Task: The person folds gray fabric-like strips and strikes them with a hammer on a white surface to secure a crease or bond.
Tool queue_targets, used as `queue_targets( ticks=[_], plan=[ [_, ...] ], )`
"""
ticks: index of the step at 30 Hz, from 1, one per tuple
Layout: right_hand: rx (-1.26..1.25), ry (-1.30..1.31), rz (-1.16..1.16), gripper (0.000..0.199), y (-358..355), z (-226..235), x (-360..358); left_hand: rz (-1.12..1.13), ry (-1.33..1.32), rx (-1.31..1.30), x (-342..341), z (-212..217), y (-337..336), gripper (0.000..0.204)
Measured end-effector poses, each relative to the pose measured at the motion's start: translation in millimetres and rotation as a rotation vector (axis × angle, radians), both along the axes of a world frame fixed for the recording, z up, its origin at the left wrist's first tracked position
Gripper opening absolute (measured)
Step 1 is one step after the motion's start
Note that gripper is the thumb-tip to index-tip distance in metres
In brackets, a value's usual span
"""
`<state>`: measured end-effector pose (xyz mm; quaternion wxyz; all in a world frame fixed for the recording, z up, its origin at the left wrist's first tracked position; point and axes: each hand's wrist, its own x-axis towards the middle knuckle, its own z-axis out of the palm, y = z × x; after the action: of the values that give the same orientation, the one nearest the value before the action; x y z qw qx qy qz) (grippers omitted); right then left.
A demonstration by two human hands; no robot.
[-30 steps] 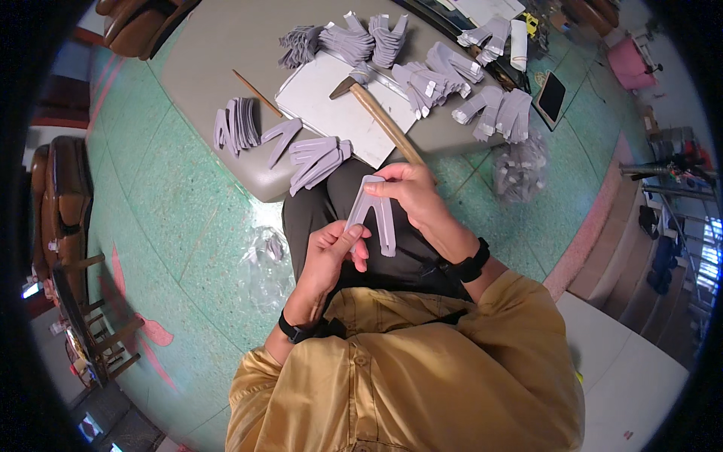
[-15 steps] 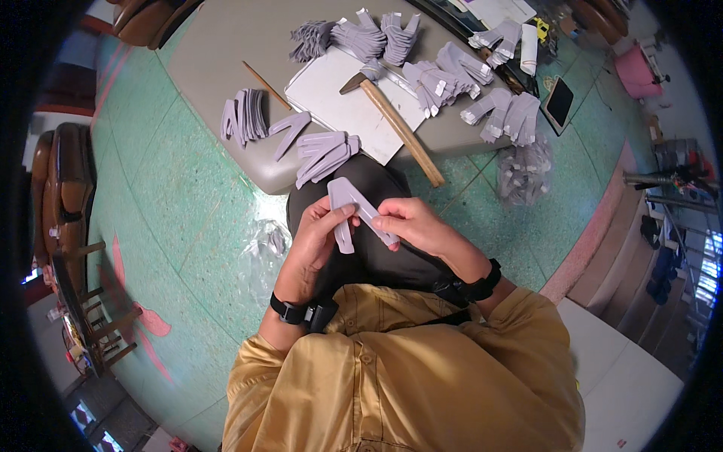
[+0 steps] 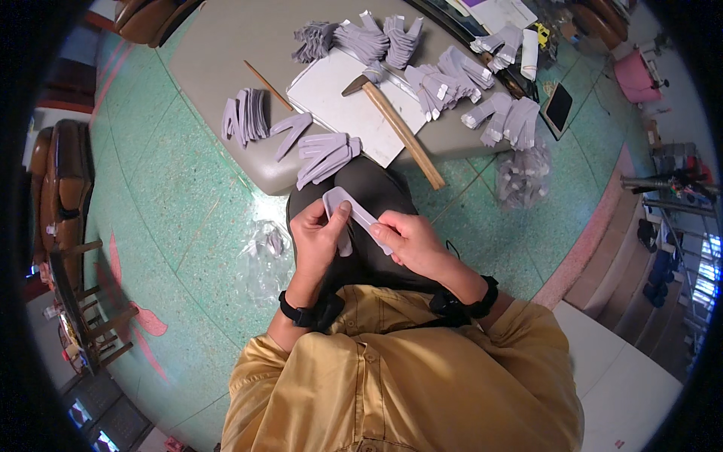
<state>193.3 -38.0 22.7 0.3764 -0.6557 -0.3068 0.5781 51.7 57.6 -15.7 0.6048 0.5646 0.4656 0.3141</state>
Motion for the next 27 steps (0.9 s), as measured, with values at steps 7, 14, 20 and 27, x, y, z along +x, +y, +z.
queue_targets(
  ticks=[7, 14, 20, 27],
  plan=[
    [0.005, -0.021, 0.029, 0.022, 5, -7, 2, 0.056, 0.016, 0.066, 2, -7, 4, 0.022],
    [0.006, 0.077, 0.075, 0.022, 10, -19, 12, 0.067, -0.181, -0.319, 9, -11, 13, 0.024],
    [0.087, -0.320, -0.042, 0.018, 34, -52, 61, 0.032, -0.290, -0.409, 23, -16, 44, 0.020],
    [0.038, -1.096, -0.034, 0.032, 87, -125, 103, -0.046, -0.156, -0.304, 43, -26, 135, 0.019]
  ],
)
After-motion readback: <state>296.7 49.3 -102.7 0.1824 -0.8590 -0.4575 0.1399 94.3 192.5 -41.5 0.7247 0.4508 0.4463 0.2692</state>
